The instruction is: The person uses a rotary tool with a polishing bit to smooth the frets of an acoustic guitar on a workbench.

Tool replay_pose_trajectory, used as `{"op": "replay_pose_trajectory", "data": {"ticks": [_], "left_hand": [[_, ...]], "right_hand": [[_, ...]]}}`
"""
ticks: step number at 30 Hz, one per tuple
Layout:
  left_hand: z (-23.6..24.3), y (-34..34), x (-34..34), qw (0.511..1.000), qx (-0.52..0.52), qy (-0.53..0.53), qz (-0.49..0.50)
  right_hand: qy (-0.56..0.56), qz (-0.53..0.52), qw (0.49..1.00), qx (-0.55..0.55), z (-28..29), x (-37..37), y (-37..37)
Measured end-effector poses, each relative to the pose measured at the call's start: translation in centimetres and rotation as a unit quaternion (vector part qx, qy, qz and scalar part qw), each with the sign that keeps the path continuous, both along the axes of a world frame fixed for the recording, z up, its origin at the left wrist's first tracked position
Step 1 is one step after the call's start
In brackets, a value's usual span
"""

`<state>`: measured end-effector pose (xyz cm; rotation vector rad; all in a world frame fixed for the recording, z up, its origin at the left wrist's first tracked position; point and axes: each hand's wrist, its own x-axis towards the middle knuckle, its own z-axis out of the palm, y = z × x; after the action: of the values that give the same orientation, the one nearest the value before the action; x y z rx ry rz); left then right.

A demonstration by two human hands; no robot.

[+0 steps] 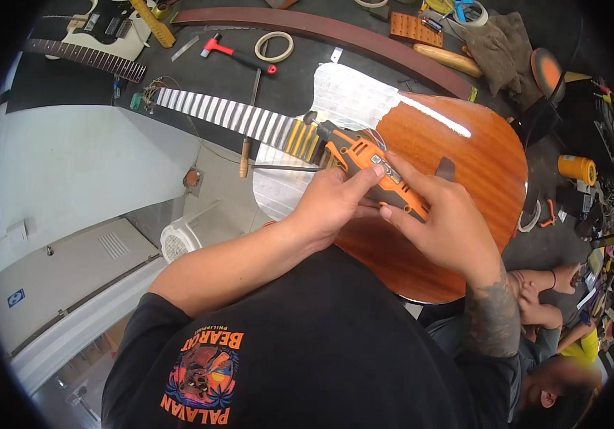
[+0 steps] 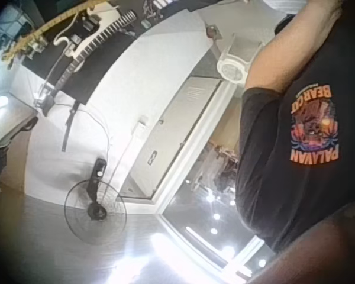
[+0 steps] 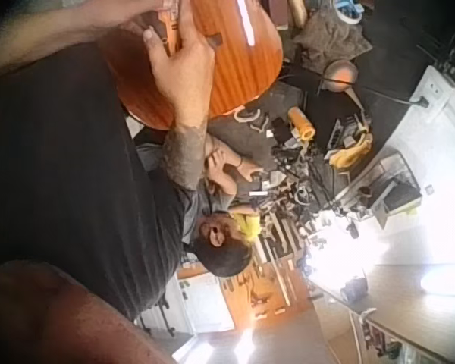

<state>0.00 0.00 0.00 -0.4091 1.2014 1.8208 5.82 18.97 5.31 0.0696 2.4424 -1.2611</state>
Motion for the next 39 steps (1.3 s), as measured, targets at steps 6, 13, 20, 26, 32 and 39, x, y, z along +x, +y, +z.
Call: {"op": "replay_pose_trajectory", "data": {"ticks": [6, 13, 20, 26, 32, 39], "left_hand": [[1.8, -3.4, 1.1, 0.994, -0.056, 0.094, -0.021], [3.3, -9.8, 0.4, 0.983, -0.037, 0.175, 0.038], [4.4, -19.4, -2.1, 0.975, 0.129, 0.161, 0.088], [3.7, -30.0, -4.9, 0.965, 0.111, 0.218, 0.096], [3.8, -38.0, -6.1, 0.951, 0.034, 0.226, 0.210], [3.7, -41.9, -5.9, 0.953, 0.020, 0.209, 0.218]], "right_hand": [[0.102, -0.023, 0.995, 0.004, 0.0, 2.6, -4.1], [0.133, -0.038, 0.985, -0.104, 0.5, 1.7, -11.0], [0.074, -0.019, 0.973, -0.218, 3.4, -1.1, -18.8], [-0.062, -0.003, 0.930, -0.363, 3.7, -4.0, -27.5], [-0.036, 0.087, 0.965, -0.244, 3.8, -3.9, -34.7], [0.066, 0.120, 0.982, -0.128, 3.9, -3.8, -39.6]]}}
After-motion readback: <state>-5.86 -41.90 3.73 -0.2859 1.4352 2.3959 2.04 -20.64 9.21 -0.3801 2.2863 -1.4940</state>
